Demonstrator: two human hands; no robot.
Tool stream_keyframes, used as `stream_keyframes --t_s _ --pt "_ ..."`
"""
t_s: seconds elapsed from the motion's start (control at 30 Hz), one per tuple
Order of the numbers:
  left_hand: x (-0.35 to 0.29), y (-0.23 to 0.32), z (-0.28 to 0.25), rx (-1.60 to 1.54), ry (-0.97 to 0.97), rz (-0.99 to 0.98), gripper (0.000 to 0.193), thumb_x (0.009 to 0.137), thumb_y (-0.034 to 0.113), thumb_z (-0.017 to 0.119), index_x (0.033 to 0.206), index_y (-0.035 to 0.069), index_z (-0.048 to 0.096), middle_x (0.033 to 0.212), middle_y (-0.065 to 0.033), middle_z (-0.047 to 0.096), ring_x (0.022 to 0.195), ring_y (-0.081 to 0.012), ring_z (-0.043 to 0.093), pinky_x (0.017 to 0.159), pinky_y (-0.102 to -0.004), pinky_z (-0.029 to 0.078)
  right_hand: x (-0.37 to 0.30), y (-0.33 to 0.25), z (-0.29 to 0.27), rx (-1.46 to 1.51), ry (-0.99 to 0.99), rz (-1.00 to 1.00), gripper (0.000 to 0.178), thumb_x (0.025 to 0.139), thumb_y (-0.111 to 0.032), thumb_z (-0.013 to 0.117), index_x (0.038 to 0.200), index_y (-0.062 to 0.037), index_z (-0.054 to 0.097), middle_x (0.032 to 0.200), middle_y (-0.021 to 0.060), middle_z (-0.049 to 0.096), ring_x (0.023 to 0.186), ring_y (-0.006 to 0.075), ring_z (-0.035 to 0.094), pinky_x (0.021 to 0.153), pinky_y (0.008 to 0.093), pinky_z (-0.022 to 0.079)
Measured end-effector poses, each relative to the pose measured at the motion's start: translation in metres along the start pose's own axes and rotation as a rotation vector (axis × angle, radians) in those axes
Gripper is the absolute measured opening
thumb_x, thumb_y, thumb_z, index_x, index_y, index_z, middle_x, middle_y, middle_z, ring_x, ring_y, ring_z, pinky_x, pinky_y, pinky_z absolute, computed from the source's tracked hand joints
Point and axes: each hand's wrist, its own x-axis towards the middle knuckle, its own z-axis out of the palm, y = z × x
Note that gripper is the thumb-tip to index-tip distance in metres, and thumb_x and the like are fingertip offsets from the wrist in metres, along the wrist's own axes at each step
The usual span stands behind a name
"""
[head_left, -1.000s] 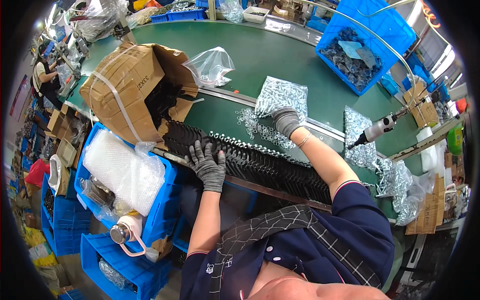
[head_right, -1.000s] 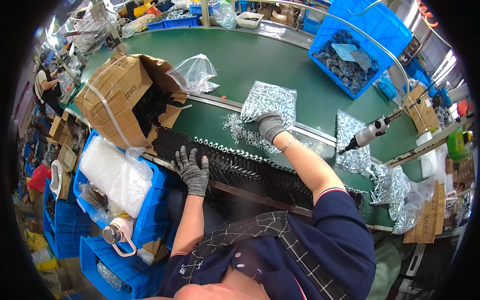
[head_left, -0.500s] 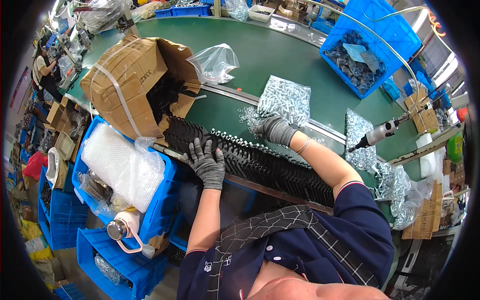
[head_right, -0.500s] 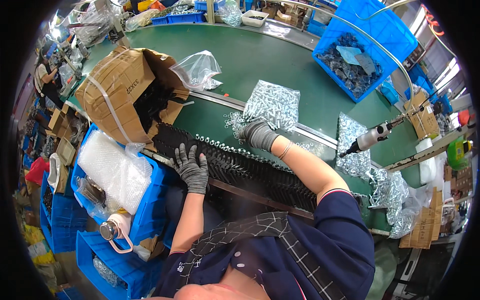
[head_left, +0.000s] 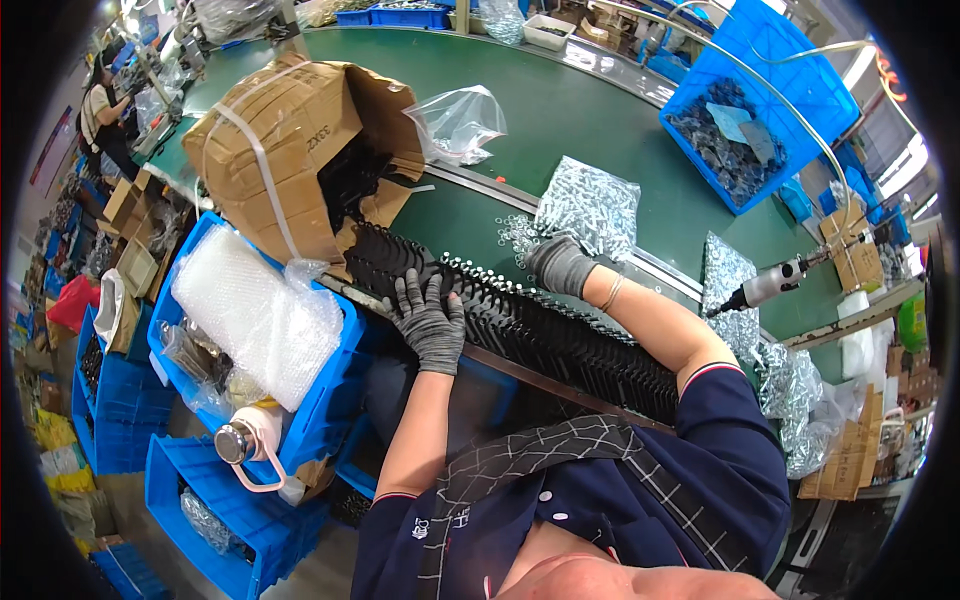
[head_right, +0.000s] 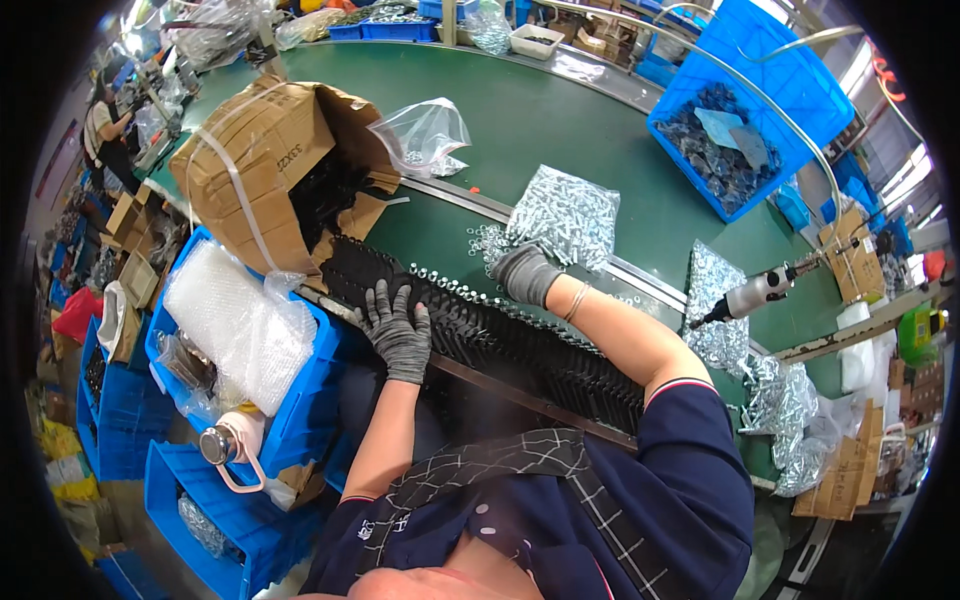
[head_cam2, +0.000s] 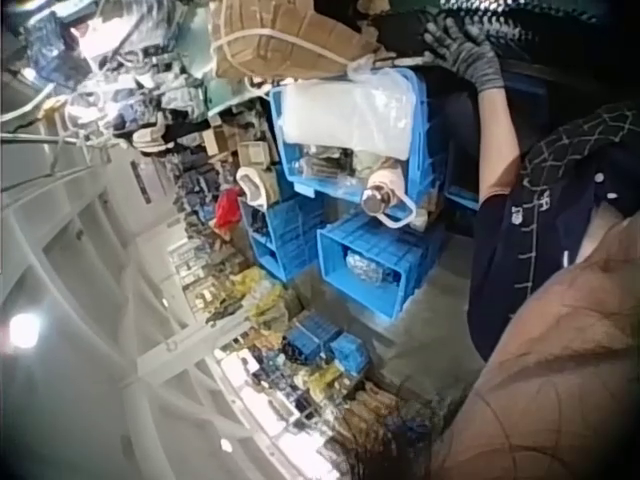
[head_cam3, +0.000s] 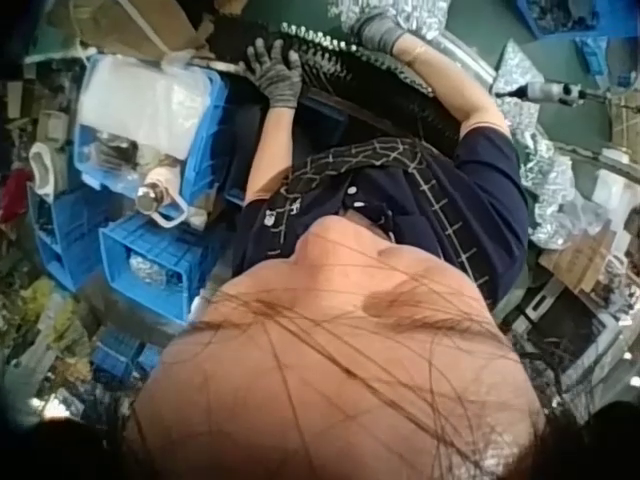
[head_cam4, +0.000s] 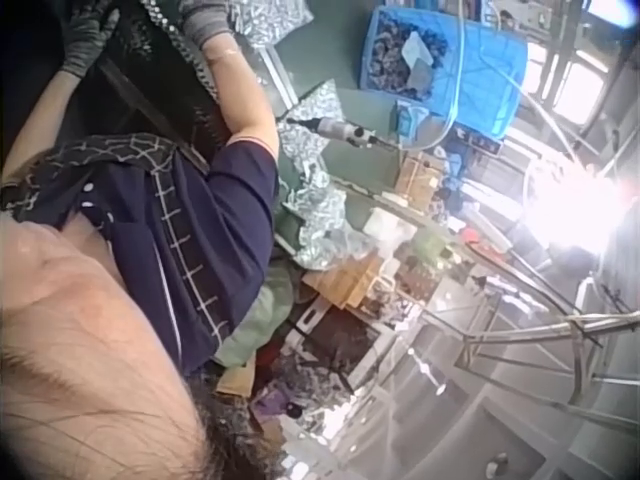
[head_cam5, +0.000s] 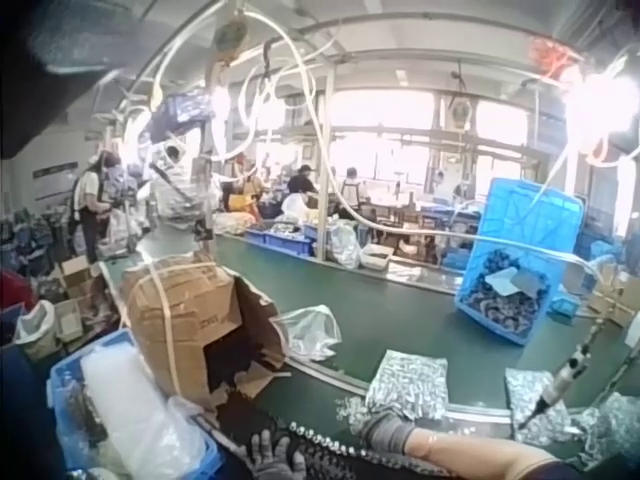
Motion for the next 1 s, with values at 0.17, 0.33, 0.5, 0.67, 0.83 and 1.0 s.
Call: stream_keyframes --t_s 0.17,0.33,0.5,0.67,0.83,1.0 --pt "0.001 0.000 -0.003 0.005 -0.006 -0.002 0.040 0.082 0.038 0.061 0.116 0.018 0.065 0.143 -0.0124 0.045 0.137 -0.0337 0.034 0.115 -0.0557 0.015 0.032 -0.004 -0.033 0.353 0.263 0.131 0.025 0.079 -0.024 0.061 0.098 -0.0090 0.068 0.091 0.0124 0.070 0.085 0.0292 0.069 0.072 0.0412 0.054" --pt "0.001 0.000 -0.001 0.005 -0.030 -0.013 0.040 0.082 0.037 0.060 0.117 0.018 0.065 0.144 -0.0128 0.045 0.137 -0.0338 0.033 0.115 -0.0552 0.013 0.085 -0.053 -0.071 0.491 0.454 0.022 0.022 0.079 -0.028 0.060 0.090 -0.0108 0.069 0.090 0.0147 0.069 0.084 0.0311 0.067 0.074 0.0440 0.053" --pt "0.000 0.000 0.000 -0.038 -0.040 -0.021 0.042 0.082 0.038 0.059 0.118 0.016 0.066 0.144 -0.0159 0.045 0.137 -0.0356 0.033 0.115 -0.0573 0.011 0.114 -0.074 -0.058 0.331 0.427 -0.052 0.019 0.079 -0.026 0.061 0.089 -0.0112 0.069 0.089 0.0138 0.069 0.084 0.0318 0.067 0.073 0.0448 0.053" --pt "0.001 0.001 -0.006 -0.028 -0.081 -0.039 0.041 0.083 0.036 0.059 0.120 0.018 0.064 0.144 -0.0153 0.044 0.137 -0.0357 0.032 0.116 -0.0553 0.011 0.118 -0.078 -0.048 0.253 0.519 -0.158 0.014 0.079 -0.020 0.062 0.087 -0.0124 0.069 0.088 0.0115 0.069 0.086 0.0312 0.067 0.072 0.0436 0.054" --pt "0.001 -0.001 -0.002 -0.060 -0.062 -0.028 0.043 0.082 0.037 0.059 0.118 0.015 0.066 0.144 -0.0180 0.045 0.137 -0.0374 0.034 0.115 -0.0585 0.010 0.122 -0.076 -0.056 0.148 0.494 -0.193 0.015 0.078 -0.015 0.061 0.091 -0.0115 0.069 0.088 0.0111 0.069 0.086 0.0312 0.068 0.070 0.0429 0.054" --pt "-0.001 0.000 -0.001 -0.072 -0.062 -0.030 0.043 0.081 0.037 0.059 0.118 0.015 0.066 0.143 -0.0183 0.045 0.137 -0.0380 0.034 0.115 -0.0586 0.011 0.119 -0.080 -0.070 0.117 0.388 -0.174 0.018 0.079 -0.012 0.060 0.095 -0.0066 0.066 0.086 0.0133 0.070 0.081 0.0315 0.069 0.065 0.0436 0.054"
